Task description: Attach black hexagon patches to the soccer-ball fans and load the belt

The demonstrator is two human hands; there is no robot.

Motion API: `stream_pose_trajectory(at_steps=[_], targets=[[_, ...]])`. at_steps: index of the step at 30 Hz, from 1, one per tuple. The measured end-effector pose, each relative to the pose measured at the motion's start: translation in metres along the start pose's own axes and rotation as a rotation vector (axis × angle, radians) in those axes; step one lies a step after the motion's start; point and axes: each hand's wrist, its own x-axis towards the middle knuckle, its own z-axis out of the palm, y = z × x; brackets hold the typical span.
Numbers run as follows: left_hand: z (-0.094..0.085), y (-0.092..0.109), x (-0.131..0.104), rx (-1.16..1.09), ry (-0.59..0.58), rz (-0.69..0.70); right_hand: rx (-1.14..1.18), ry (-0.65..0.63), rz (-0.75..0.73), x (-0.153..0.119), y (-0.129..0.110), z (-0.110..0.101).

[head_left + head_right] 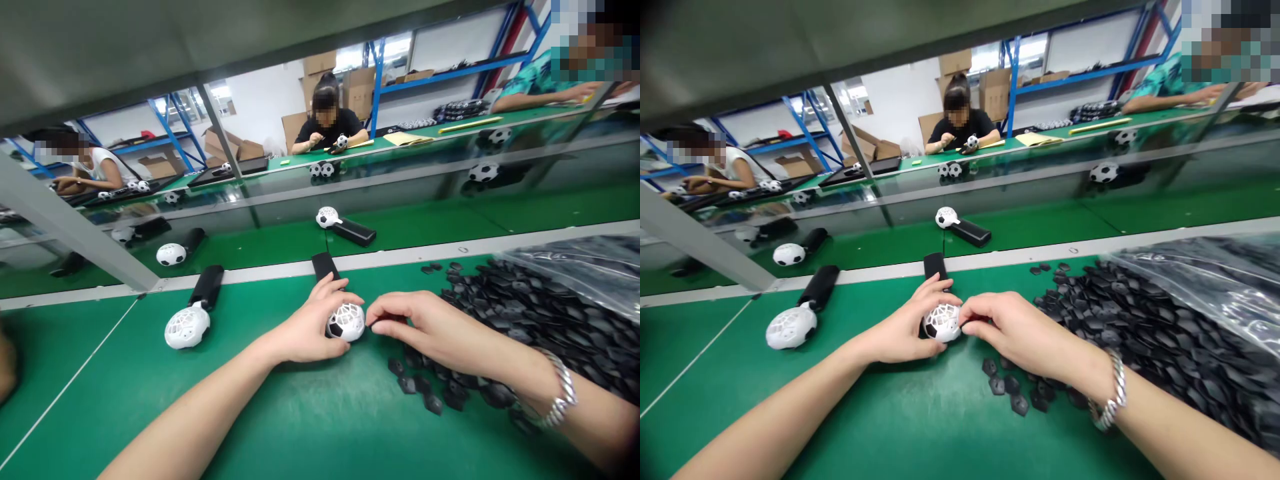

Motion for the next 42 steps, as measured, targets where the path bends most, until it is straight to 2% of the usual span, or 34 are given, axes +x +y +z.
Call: stream_pose_trajectory(at_steps=[5, 12, 16, 21, 28, 33, 36, 39, 42], targets=[[0.001, 0.000, 0.001, -0.005, 0.012, 0.021, -0.014, 0.150, -0.081, 0.005, 0.005, 0.009], [0.010, 0.002, 0.004, -0.062, 0.136, -0.038, 0.135, 0.165, -0.039, 0.009, 0.012, 0.017], [0.014, 0.004, 0.005, -0.086, 0.175, -0.063, 0.275, 0.158, 0.056, 0.013, 0.016, 0.022], [0.016, 0.007, 0.004, -0.105, 0.188, -0.112, 0.436, 0.175, 0.097, 0.017, 0.019, 0.030], [0.018, 0.010, 0.008, -0.124, 0.196, -0.094, 0.534, 0.107, 0.111, 0.021, 0.027, 0.030], [0.018, 0.012, 0.009, -0.173, 0.197, -0.099, 0.440, 0.138, 0.101, 0.020, 0.030, 0.038], [0.017, 0.011, 0.007, -0.156, 0.184, -0.074, 0.302, 0.155, 0.108, 0.022, 0.030, 0.035], [0.018, 0.010, 0.006, -0.127, 0.155, -0.071, 0.084, 0.219, 0.167, 0.023, 0.039, 0.013], [0.020, 0.009, 0.006, -0.130, 0.156, -0.091, -0.193, 0.420, 0.312, 0.020, 0.062, -0.017]])
